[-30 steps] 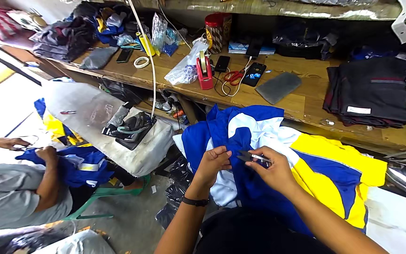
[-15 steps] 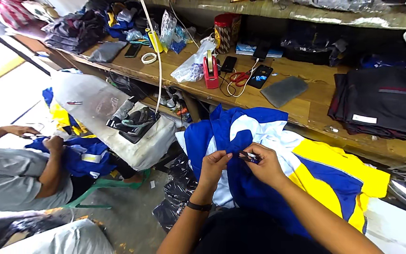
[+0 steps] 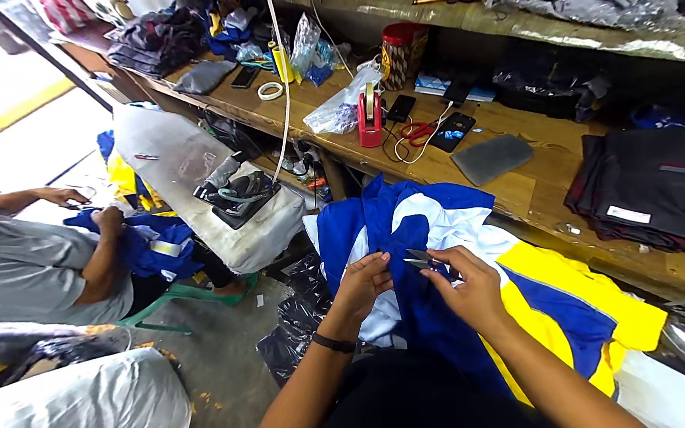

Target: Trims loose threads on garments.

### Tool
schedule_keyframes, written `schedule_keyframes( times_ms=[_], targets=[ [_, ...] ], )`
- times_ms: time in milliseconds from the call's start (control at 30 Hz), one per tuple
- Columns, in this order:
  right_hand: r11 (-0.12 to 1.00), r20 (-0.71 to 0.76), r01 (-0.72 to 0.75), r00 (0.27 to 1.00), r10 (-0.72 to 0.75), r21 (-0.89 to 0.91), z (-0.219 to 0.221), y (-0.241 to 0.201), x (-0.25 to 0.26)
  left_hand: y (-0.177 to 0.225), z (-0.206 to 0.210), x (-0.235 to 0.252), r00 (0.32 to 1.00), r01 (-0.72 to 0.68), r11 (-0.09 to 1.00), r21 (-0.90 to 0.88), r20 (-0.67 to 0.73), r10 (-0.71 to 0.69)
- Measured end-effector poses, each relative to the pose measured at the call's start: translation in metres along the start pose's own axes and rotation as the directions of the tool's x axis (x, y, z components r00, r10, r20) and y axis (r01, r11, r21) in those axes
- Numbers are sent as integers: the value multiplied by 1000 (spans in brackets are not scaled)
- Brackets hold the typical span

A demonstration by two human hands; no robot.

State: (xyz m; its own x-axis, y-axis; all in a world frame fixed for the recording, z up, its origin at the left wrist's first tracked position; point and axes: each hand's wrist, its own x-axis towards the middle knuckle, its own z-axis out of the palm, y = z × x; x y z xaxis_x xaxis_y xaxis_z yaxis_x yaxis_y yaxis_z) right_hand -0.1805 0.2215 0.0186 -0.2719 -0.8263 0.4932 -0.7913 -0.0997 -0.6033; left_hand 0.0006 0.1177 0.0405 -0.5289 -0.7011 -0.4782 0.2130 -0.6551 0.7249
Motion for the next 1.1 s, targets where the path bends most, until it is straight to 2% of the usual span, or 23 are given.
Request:
schedule_keyframes(
  times_ms=[233, 633, 867, 1100],
  targets=[
    [993, -108, 96, 989, -102, -64, 3, 8, -7, -1, 1, -4, 1000, -8, 999, 53, 23, 7],
    [995, -108, 104, 989, -103, 6, 12, 18, -13, -4, -2, -7, 999, -18, 1000, 6, 40, 18],
    [986, -56, 161, 986, -160, 33, 13, 18, -12, -4, 1, -8, 999, -14, 1000, 11, 35, 14],
    [984, -56, 139, 990, -133, 112, 16, 22, -8, -4, 2, -8, 999, -12, 1000, 23, 53, 11]
  ],
)
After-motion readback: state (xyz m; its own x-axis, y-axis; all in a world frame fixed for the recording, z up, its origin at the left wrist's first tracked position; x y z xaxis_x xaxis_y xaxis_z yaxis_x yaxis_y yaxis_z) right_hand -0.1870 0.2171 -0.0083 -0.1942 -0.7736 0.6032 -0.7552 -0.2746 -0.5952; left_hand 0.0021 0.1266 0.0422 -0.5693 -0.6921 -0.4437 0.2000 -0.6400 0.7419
